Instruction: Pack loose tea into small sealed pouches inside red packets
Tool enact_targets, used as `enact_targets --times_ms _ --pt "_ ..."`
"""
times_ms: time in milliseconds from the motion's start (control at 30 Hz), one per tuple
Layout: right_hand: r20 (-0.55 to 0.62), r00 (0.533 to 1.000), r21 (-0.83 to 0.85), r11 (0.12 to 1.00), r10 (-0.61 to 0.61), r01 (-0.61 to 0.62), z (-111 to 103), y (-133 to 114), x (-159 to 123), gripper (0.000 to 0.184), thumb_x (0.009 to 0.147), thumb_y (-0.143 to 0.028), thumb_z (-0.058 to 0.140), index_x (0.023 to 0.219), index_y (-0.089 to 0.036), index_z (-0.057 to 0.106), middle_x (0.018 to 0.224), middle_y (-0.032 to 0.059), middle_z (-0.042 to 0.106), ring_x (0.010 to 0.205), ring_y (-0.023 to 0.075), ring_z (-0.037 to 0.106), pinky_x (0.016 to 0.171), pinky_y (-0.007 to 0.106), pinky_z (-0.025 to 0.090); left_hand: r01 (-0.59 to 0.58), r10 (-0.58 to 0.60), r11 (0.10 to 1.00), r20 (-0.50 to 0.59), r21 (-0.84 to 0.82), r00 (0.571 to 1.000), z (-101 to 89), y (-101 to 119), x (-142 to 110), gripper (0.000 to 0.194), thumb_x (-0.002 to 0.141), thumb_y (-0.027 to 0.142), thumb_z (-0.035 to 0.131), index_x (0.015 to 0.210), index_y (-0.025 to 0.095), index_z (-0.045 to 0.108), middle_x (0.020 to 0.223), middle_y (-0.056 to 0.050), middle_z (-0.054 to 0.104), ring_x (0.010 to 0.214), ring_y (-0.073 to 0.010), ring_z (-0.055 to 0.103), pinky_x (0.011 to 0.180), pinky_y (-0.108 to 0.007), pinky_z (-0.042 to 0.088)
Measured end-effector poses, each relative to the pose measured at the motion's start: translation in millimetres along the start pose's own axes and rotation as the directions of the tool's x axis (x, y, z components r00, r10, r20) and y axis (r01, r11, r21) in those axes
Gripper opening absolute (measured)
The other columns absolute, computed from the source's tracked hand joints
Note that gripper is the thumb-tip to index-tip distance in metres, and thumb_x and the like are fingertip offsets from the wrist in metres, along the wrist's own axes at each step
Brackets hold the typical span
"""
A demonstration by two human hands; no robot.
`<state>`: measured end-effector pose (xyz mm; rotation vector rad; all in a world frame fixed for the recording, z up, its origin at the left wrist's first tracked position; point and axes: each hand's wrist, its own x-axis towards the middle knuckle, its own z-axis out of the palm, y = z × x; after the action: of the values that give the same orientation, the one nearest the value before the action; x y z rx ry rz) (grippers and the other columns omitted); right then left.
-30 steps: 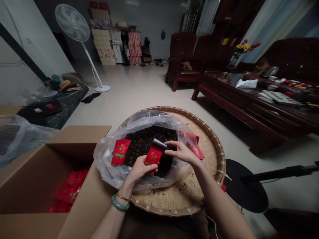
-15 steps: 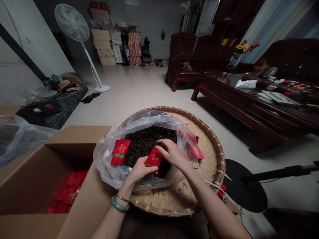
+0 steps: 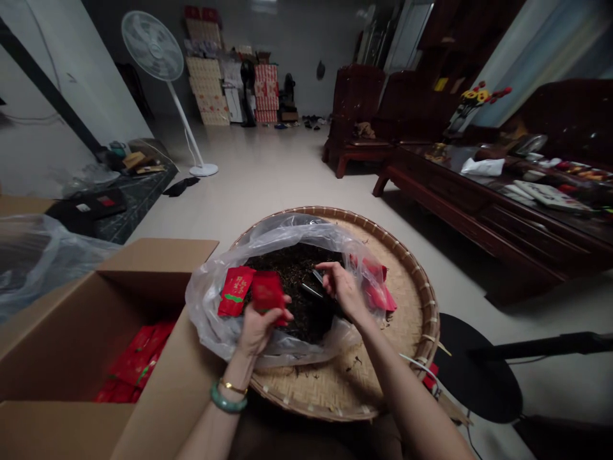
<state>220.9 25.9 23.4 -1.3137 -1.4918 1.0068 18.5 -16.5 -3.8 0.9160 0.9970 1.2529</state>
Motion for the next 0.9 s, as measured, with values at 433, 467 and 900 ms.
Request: enact_targets --times_ms 433,467,900 --pt "0.034 0.998 -0.36 0.93 -0.06 0.068 6 27 -10 0.044 0.092 -0.047 0.028 0.088 -0.019 0.063 0.073 0.0052 0.061 0.071 0.0191 0.056 0.067 0.031 0.044 0.023 0.516 0.188 -0.119 0.982 0.848 -79.0 7 39 0.039 0.078 0.03 0.052 0.112 0.011 0.06 0.106 -0.018 0.061 0.104 -0.034 0.053 0.093 -0.049 0.039" --pt "0.032 0.993 -0.479 0.87 -0.115 0.117 6 29 -12 0.038 0.091 -0.044 0.034 0.09 -0.019 0.063 0.082 0.0071 0.062 0.08 0.0212 0.056 0.073 0.033 0.043 0.036 0.501 0.149 -0.107 0.988 0.859 -81.2 6 39 0.039 0.079 0.03 0.05 0.112 0.011 0.06 0.104 -0.018 0.062 0.1 -0.0333 0.055 0.091 -0.048 0.04" --pt "-0.042 0.982 -0.867 0.495 -0.183 0.055 -12 51 -8 0.057 0.078 -0.021 0.058 0.131 -0.013 0.039 0.116 0.0161 0.054 0.101 0.0299 0.048 0.081 0.041 0.044 0.16 0.332 0.301 -0.26 0.94 0.907 -83.2 24 40 0.033 0.074 0.032 0.061 0.102 0.014 0.068 0.089 -0.012 0.071 0.084 -0.0275 0.065 0.076 -0.036 0.049"
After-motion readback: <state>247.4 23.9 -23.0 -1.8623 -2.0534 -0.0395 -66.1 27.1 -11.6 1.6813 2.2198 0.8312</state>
